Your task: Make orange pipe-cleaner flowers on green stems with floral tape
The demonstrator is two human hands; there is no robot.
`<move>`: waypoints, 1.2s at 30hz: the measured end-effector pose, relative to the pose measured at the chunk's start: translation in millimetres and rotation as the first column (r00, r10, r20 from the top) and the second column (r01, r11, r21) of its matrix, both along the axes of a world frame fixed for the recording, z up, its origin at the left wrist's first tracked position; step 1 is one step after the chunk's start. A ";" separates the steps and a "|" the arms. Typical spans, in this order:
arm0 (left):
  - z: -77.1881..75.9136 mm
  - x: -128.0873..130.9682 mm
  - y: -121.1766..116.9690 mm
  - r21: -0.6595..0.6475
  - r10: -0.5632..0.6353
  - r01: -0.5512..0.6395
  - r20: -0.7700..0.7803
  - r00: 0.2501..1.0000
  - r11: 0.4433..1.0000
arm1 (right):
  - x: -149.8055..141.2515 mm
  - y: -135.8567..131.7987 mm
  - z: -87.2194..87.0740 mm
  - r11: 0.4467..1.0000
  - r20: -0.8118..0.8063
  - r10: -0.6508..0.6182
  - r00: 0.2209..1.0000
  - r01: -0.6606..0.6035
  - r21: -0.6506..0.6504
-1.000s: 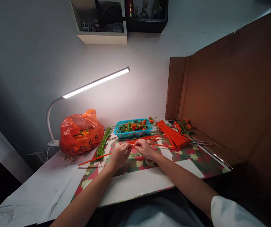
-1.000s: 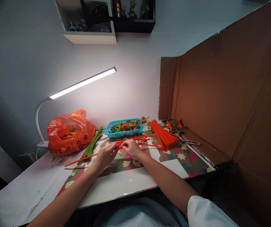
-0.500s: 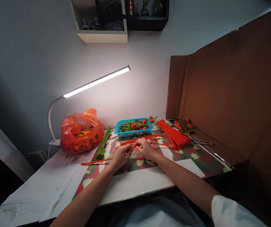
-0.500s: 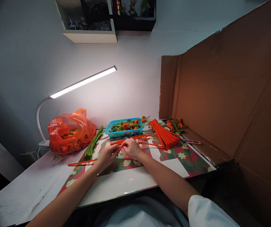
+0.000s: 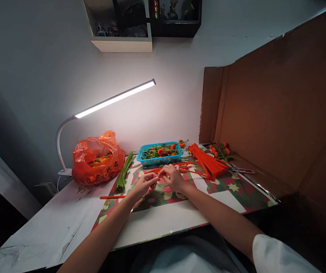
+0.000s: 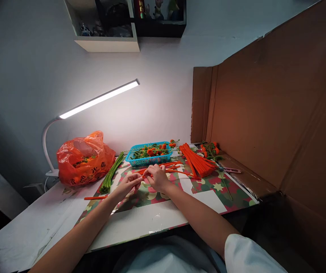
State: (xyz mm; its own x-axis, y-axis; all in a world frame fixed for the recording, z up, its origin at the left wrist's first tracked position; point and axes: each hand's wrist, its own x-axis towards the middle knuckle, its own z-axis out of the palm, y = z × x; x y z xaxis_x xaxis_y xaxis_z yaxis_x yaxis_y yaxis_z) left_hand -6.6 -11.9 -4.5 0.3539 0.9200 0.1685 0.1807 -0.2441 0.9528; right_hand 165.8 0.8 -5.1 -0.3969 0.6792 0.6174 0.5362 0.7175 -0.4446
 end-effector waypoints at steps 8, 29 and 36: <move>-2.5 2.4 -1.8 0.317 0.196 -0.103 -0.276 0.941 0.943 | 7.3 5.7 0.7 0.999 0.084 -0.006 0.996 0.002 0.052; -8.1 -3.0 -1.3 0.609 0.396 0.049 -0.571 0.719 0.791 | 9.7 7.6 0.2 0.998 0.227 0.013 0.974 -0.029 0.064; -2.4 -11.8 2.0 0.656 0.487 0.002 -0.562 0.668 0.754 | 29.7 13.3 20.9 0.983 0.276 -0.067 0.959 0.015 0.186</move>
